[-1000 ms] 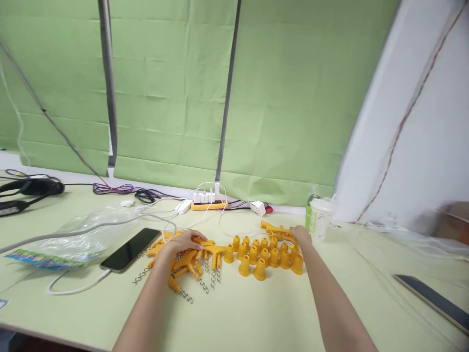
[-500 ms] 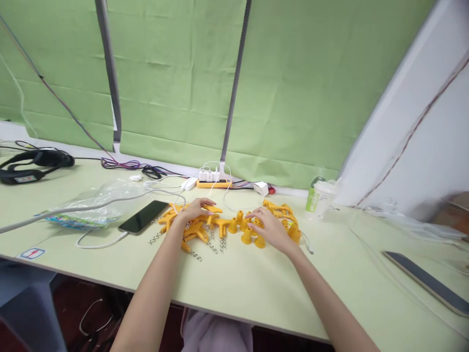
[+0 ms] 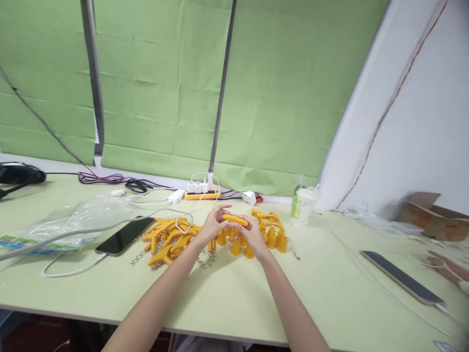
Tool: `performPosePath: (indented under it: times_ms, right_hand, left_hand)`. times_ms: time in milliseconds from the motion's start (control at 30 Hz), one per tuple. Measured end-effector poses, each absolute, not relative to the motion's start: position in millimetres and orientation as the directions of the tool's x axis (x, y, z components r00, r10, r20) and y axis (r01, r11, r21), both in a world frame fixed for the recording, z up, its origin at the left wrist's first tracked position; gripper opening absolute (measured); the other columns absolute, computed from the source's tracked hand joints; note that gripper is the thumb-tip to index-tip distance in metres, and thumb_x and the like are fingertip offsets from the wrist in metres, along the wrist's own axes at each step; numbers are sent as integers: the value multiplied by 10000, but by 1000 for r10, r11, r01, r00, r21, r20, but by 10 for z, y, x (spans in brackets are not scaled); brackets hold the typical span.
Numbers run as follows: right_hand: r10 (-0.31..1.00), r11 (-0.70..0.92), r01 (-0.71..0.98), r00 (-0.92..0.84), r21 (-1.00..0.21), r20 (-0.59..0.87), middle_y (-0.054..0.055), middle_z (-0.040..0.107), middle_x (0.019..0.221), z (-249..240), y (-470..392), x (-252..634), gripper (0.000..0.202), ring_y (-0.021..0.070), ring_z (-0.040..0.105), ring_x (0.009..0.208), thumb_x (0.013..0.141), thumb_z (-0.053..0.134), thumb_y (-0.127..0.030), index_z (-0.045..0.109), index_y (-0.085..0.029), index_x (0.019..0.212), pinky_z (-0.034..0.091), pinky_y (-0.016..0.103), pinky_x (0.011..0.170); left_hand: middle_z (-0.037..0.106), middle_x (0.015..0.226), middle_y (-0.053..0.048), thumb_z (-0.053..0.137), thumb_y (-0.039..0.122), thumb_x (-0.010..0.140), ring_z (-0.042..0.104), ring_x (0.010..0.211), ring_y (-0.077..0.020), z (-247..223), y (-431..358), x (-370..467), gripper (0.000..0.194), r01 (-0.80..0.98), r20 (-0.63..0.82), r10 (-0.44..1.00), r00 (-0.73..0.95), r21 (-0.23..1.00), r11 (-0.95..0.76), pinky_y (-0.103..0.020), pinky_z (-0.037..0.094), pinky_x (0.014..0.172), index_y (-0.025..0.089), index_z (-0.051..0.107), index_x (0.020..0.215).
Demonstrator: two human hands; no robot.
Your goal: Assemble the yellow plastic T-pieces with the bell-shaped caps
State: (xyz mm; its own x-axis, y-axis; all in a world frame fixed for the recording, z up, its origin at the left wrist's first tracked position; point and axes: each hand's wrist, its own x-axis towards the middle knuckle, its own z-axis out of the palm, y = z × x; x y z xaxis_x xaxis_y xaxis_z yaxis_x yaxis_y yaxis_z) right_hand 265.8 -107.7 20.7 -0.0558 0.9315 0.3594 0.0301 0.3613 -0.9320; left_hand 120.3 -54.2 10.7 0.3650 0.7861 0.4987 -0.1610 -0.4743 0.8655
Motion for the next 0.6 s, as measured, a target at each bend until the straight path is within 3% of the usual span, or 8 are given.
performPosePath:
  times_ms: [67,133,200,267,333,433,533,600]
  right_hand:
    - [948,317,-186,26,-930,318,29,678,942,205,-1049,2771,308,167,634,813,683,693,-412,658,-213,915,521,223,535]
    - [950,312,-387,147,-868,276,11,684,935,205,-1003,2907,279,134,647,812,682,703,-398,655,-220,891,525,176,531]
    - [940,331,-502,246,-799,235,-4,690,937,195,-949,3049,246,111,652,843,693,703,-369,648,-234,892,528,135,530]
    - [928,351,-537,306,-767,211,-4,696,939,170,-902,3167,229,110,653,878,718,686,-351,641,-244,914,539,131,526]
    - [924,355,-538,325,-765,201,3,698,954,133,-869,3240,223,121,652,912,730,677,-342,638,-242,925,550,139,524]
    - [922,355,-514,333,-781,199,16,695,983,71,-840,3277,209,139,646,961,731,674,-339,637,-232,907,557,149,530]
    - [902,383,-532,393,-755,180,13,694,966,20,-827,3296,224,142,652,937,727,673,-363,626,-240,908,551,164,508]
    - [895,397,-588,418,-705,155,-3,693,934,8,-828,3314,250,124,662,841,713,688,-378,618,-260,921,529,164,459]
  left_hand:
    - [546,1090,-93,677,421,670,551,965,-194,76,-515,1153,600,-10,525,772,358,829,-559,-345,452,859,211,486,1199]
    - [519,1102,-91,690,465,642,502,1006,-225,35,-454,1014,563,255,512,769,383,741,-621,-389,416,898,211,542,1121]
    - [517,1062,-80,722,508,585,461,1040,-269,-24,-391,870,497,508,449,782,433,595,-623,-439,372,926,216,614,973]
    - [523,1035,-71,711,540,590,443,1054,-290,-97,-347,798,421,630,372,795,479,486,-606,-456,347,930,227,654,865]
    - [540,1014,-68,667,544,650,453,1037,-281,-168,-331,822,360,647,341,796,499,465,-605,-439,351,913,236,675,836]
    - [574,978,-71,667,510,670,479,1014,-261,-218,-343,954,323,567,407,781,474,537,-624,-409,361,914,214,680,798]
    - [618,987,-73,694,477,650,528,994,-238,-174,-350,1023,330,351,425,815,394,750,-561,-384,391,916,190,658,809]
    - [647,970,-77,698,469,646,576,950,-227,-118,-327,984,366,155,338,888,313,904,-399,-379,431,881,178,638,859]
